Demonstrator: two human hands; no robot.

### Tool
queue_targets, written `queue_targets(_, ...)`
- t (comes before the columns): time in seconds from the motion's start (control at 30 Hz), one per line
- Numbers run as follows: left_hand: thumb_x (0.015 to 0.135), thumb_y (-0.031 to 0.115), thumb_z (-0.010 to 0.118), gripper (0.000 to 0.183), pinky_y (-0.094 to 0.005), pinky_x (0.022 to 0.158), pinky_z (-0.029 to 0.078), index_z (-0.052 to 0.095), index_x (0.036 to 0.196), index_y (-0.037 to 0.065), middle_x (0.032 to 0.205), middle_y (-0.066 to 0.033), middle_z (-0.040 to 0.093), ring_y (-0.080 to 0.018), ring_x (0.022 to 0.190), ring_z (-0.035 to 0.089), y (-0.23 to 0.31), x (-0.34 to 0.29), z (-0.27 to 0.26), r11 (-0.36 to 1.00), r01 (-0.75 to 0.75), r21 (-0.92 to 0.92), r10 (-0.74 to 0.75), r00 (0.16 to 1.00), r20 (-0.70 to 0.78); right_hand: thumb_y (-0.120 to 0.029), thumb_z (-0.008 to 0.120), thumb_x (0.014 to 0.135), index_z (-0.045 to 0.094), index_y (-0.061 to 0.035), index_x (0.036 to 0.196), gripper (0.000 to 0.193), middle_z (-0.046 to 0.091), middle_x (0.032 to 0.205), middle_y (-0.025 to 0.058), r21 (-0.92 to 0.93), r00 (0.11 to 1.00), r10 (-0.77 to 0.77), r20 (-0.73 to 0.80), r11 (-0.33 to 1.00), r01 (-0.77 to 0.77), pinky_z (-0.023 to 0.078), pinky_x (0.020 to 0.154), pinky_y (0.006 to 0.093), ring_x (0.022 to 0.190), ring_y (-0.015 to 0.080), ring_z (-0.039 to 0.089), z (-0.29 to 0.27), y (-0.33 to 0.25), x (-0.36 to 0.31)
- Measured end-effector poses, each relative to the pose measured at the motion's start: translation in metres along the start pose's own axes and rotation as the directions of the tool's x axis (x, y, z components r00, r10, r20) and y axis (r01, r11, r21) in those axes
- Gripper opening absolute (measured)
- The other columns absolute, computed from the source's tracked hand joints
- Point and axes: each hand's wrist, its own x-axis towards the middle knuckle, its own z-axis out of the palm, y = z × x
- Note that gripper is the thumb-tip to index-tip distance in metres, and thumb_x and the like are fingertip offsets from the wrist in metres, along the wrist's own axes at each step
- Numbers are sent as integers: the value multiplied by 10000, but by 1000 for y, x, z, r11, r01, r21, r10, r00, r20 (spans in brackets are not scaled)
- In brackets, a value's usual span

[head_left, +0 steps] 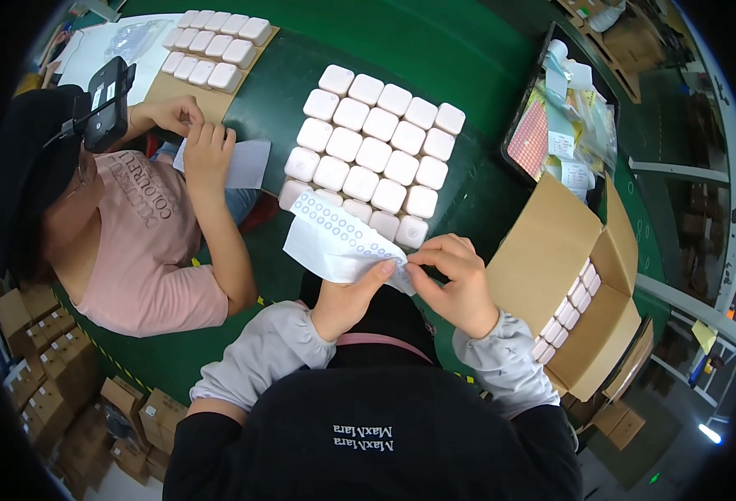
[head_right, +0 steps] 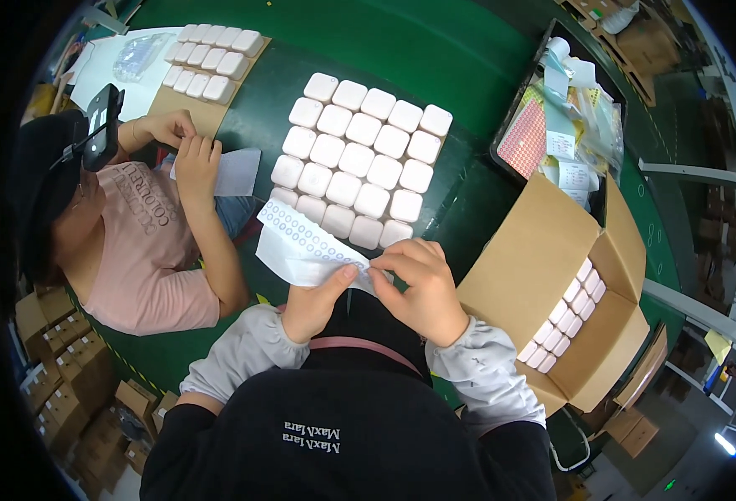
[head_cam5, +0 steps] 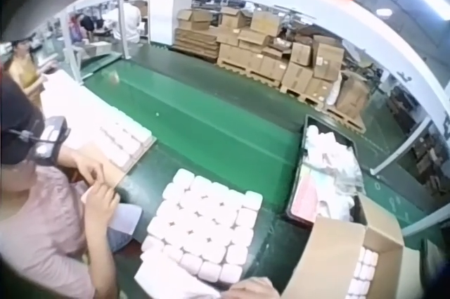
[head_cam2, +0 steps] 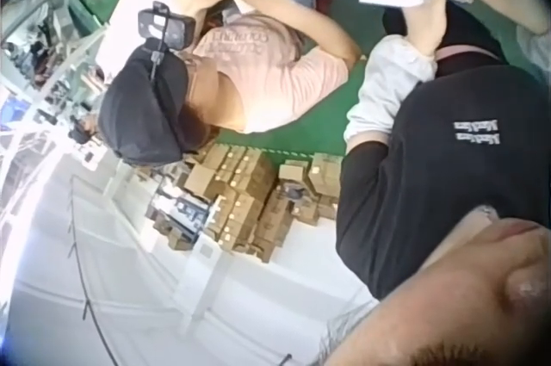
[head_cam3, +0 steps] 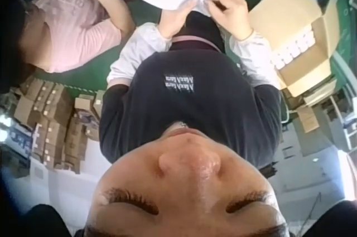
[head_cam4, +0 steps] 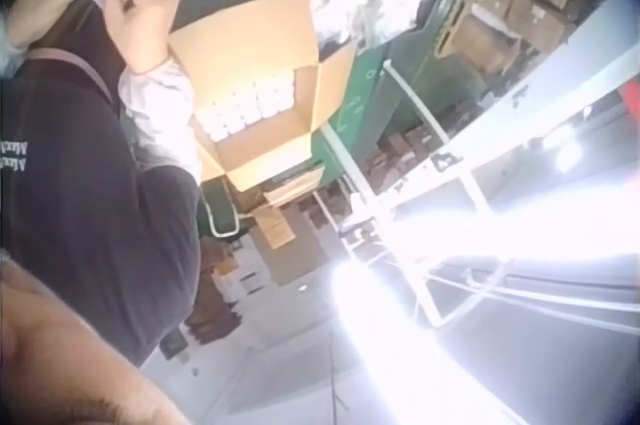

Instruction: Peeling labels from a sheet, applying them to small products, and packing the finished products into a cardboard box.

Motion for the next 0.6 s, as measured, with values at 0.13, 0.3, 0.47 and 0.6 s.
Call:
queue_targets(0.13, 911, 72, 637, 167, -261, 775, 487, 639, 1049, -22, 961, -60, 660, -127, 870, 607, -2, 0, -5, 994, -62, 95, 59, 998, 29, -23, 730, 694, 669, -50, 791, 119, 618, 779, 43, 46, 998, 44, 51, 998, -47, 426, 715, 332, 746, 230, 598, 1, 0, 7)
queue_targets(0.3, 914, 59, 626, 156, -256, 767, 487, 640, 1048, -20, 957, -60, 660, -125, 864, 607, -6, 3, -10, 997, -64, 44, 63, 998, 24, 4, 731, 689, 685, -20, 808, 129, 635, 802, 78, 5, 995, 2, 103, 1000, -2, 442, 690, 320, 718, 230, 599, 1, -4, 15)
queue_targets(0.47, 918, 59, 621, 155, -255, 767, 487, 640, 1050, -19, 958, -61, 660, -124, 861, 607, -5, 4, -13, 997, -68, 44, 67, 998, 17, 13, 721, 701, 683, -3, 822, 127, 635, 808, 84, 27, 993, 8, 121, 1000, -11, 451, 662, 310, 719, 215, 601, 5, 0, 17)
queue_targets(0.6, 917, 57, 623, 163, -255, 773, 485, 635, 1060, -20, 963, -58, 658, -124, 864, 606, -6, 4, -16, 994, -80, 72, 77, 996, 42, 8, 703, 716, 677, -21, 791, 84, 639, 797, 68, 204, 961, 208, 182, 948, -244, 457, 648, 299, 685, 199, 598, 6, -1, 17)
